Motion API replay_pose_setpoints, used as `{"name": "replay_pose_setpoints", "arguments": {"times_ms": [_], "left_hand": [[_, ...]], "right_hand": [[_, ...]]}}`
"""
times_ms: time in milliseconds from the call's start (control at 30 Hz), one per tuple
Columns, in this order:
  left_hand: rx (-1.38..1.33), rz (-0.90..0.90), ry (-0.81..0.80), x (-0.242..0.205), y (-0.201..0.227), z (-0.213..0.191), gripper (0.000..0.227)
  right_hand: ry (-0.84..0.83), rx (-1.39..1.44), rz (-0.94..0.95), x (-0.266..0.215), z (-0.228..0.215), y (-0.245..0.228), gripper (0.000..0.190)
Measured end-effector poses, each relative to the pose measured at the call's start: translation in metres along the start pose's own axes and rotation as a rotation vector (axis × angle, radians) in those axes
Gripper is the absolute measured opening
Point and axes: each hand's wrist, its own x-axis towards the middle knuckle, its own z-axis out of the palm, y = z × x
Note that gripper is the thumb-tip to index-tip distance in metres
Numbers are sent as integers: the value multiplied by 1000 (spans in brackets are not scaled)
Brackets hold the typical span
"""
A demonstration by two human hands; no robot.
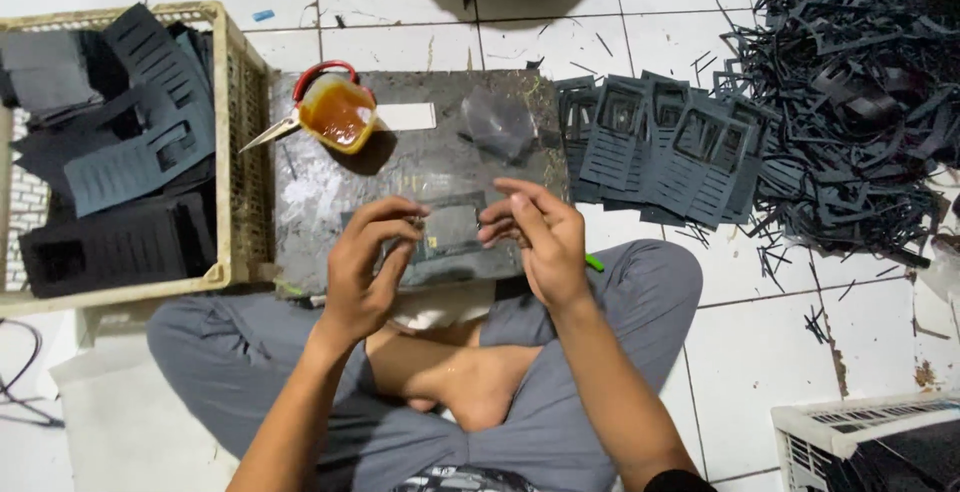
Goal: The person sits on the floor and cleans black plastic parts using a toothbrush dipped in a yellow liquid. They scrub the surface of each part, peel off a small film or residue, and place the cleaned part aside. The process is repeated for multiple parts taken from a nearby crate.
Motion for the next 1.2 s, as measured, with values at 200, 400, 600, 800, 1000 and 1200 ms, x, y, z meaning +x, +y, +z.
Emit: {"name": "replay_pose_setpoints", "arguments": {"times_ms": [200, 400, 600, 800, 1000, 1200], "left_hand": [[-363, -640, 59, -43, 15, -8, 37], [-571, -728, 111, -53, 27, -8, 17], [-154, -518, 150, -62, 50, -1, 10], [-24, -206, 156, -68, 56, 10, 16], [-56, -196, 199, -65, 61, 8, 31], [-118, -229, 169, -68, 62, 9, 28]], "right_hand": [[86, -132, -35, -60, 21, 8, 32], [163, -223, 29, -83, 35, 8, 30], [157, -973, -538, -96, 68, -17, 24], [78, -547, -242, -113, 87, -17, 20], [142, -283, -41, -118, 75, 0, 19], [55, -172, -83, -116, 67, 6, 15]]}}
